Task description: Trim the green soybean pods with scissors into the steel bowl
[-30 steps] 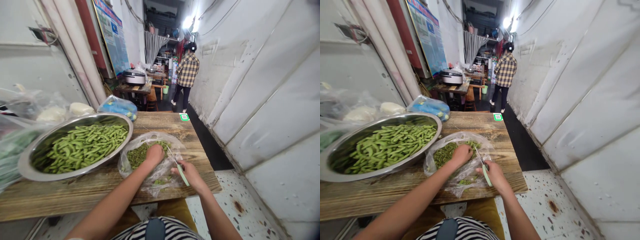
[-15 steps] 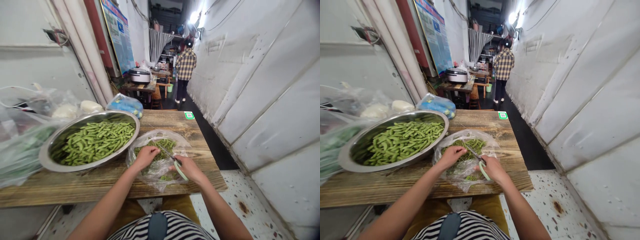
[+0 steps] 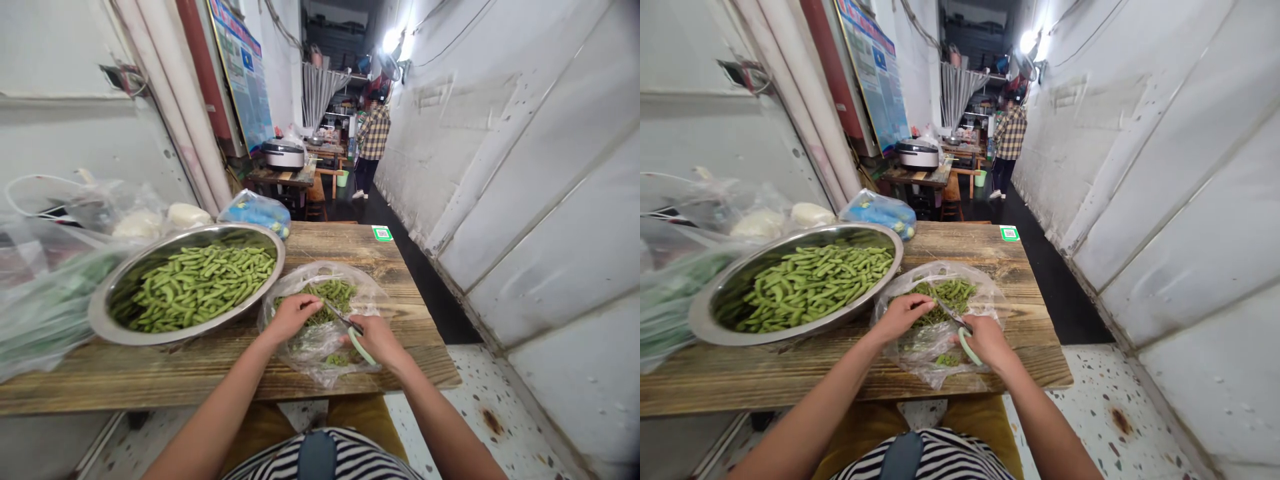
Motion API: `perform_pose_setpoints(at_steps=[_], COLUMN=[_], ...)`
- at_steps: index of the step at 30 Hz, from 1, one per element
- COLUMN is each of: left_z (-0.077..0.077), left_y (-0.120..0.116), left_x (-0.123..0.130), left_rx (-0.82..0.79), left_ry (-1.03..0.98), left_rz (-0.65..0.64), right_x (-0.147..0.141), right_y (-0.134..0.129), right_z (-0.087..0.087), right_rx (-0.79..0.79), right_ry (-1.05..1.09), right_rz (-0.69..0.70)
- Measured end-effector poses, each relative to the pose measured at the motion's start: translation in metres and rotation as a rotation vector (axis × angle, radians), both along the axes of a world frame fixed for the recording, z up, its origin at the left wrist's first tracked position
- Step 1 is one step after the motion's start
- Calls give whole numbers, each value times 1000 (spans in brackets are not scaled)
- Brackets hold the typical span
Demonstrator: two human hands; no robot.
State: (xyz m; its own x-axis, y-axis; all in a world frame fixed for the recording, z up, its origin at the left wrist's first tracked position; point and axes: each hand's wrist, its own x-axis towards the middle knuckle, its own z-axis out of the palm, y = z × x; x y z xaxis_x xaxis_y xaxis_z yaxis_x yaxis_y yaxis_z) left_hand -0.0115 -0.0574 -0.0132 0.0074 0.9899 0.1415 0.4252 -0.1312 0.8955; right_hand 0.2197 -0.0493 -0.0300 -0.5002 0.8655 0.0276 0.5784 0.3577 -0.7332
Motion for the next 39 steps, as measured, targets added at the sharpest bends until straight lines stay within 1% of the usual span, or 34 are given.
perform_pose_setpoints(at_steps=[3, 5, 7, 8, 10, 12, 15, 19, 22, 26, 28, 30, 32, 34, 37, 39], left_z=[1, 3, 5, 5, 6, 6, 5, 2, -1, -3, -2, 0, 3, 7, 11, 10], left_y=[-1, -2, -3, -3, -4, -5, -7, -9, -11, -12, -13, -13, -13, -11, -1, 10], left_x=[8, 13, 17, 18, 20, 21, 25, 30, 35, 38, 38, 37, 35, 32, 25, 22], left_rx=[-145, -237, -272, -277, -289, -313, -336, -304, -258, -209, -205, -225, -258, -287, -336, -372], left_ry=[-339, -555, -700, -755, -837, -869, -870, -850, -756, -592, -543, -529, -580, -690, -874, -889], left_rz=[78, 83, 78, 80, 81, 80, 89, 113, 120, 114, 117, 101, 79, 91, 164, 214], right_x=[2, 4, 6, 7, 8, 7, 4, -2, -3, -3, -3, -4, -4, -3, 4, 11], right_y=[0, -2, -6, -8, -11, -12, -13, -13, -13, -11, -10, -9, -8, -5, 2, 7], right_z=[-2, -1, 0, 0, 1, 0, -1, 2, 5, 5, 6, 7, 8, 6, -2, -9], right_rx=[-64, -158, -222, -230, -223, -243, -317, -420, -471, -416, -427, -473, -516, -518, -456, -401], right_ry=[94, 163, 200, 204, 203, 212, 246, 318, 361, 346, 343, 354, 365, 388, 411, 385], right_rz=[-50, -5, 85, 116, 135, 131, 127, 127, 121, 109, 99, 72, 39, 0, -61, -78])
